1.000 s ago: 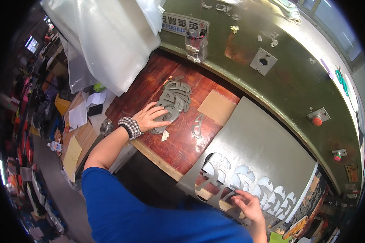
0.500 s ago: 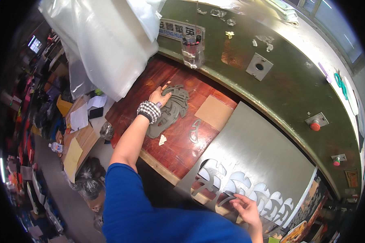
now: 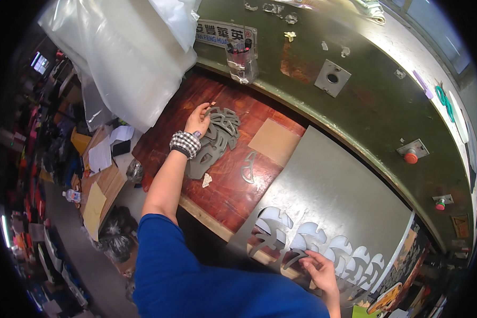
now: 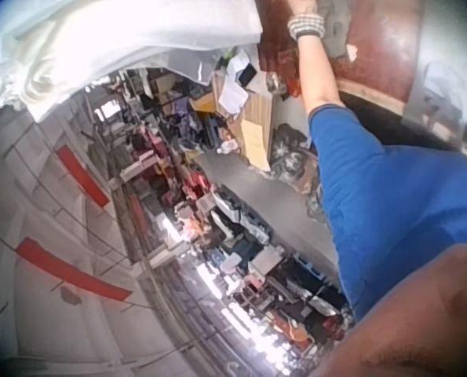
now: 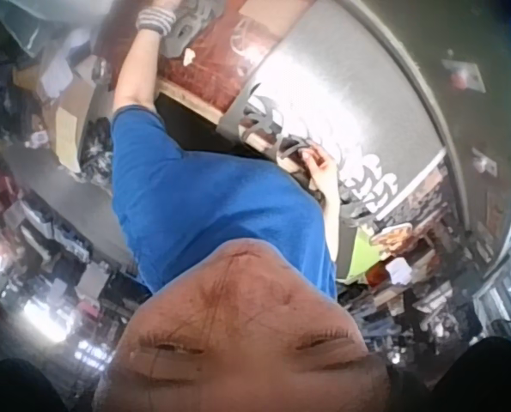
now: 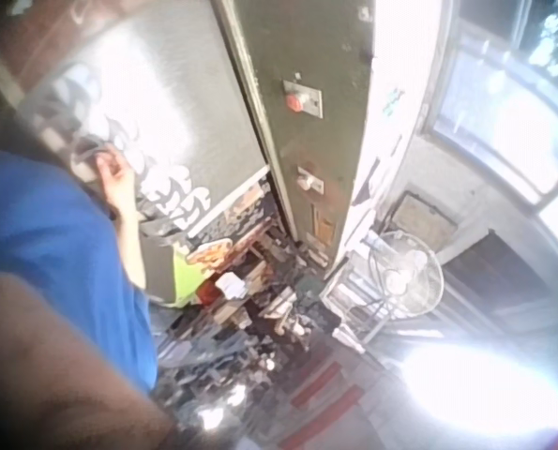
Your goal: The person operates a press machine to cut shapes from a sheet of material. They place the sheet under the press, activate it, remove cut pieces, and repeat the process with new sheets.
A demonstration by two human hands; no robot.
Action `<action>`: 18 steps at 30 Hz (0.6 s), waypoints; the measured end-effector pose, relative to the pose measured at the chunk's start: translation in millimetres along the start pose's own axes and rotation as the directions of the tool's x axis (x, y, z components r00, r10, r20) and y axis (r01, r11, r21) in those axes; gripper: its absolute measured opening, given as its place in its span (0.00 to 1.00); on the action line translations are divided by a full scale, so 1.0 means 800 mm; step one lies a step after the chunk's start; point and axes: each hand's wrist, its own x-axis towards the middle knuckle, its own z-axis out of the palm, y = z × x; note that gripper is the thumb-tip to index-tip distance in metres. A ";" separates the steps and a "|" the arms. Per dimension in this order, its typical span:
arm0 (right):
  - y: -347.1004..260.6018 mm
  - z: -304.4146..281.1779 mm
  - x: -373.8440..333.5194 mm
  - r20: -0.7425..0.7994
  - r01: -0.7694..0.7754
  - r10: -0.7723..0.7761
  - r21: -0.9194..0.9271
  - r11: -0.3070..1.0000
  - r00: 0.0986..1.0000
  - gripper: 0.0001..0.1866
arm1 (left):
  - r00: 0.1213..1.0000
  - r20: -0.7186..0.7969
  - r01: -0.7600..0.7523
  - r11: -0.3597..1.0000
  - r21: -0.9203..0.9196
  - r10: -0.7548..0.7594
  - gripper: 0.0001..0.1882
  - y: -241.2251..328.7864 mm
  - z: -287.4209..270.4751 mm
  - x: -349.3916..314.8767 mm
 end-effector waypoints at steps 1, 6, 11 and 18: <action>0.000 0.000 0.001 0.005 0.001 -0.001 0.000 1.000 1.000 0.18 | 1.000 0.024 0.014 0.999 -0.048 -0.013 0.28 -0.003 -0.002 0.002; 0.000 -0.002 0.003 0.010 0.009 -0.009 -0.040 0.999 1.000 0.18 | 0.999 0.040 -0.012 0.962 -0.272 0.024 0.16 -0.017 -0.007 0.006; -0.001 -0.002 0.006 0.004 -0.004 0.004 -0.053 0.999 1.000 0.18 | 0.979 0.034 0.181 0.783 -0.596 -0.201 0.15 -0.022 -0.001 0.006; -0.002 0.001 0.010 -0.024 -0.030 0.029 -0.018 0.999 0.999 0.17 | 0.983 -0.095 0.129 0.955 -0.265 -0.159 0.16 -0.021 0.001 0.009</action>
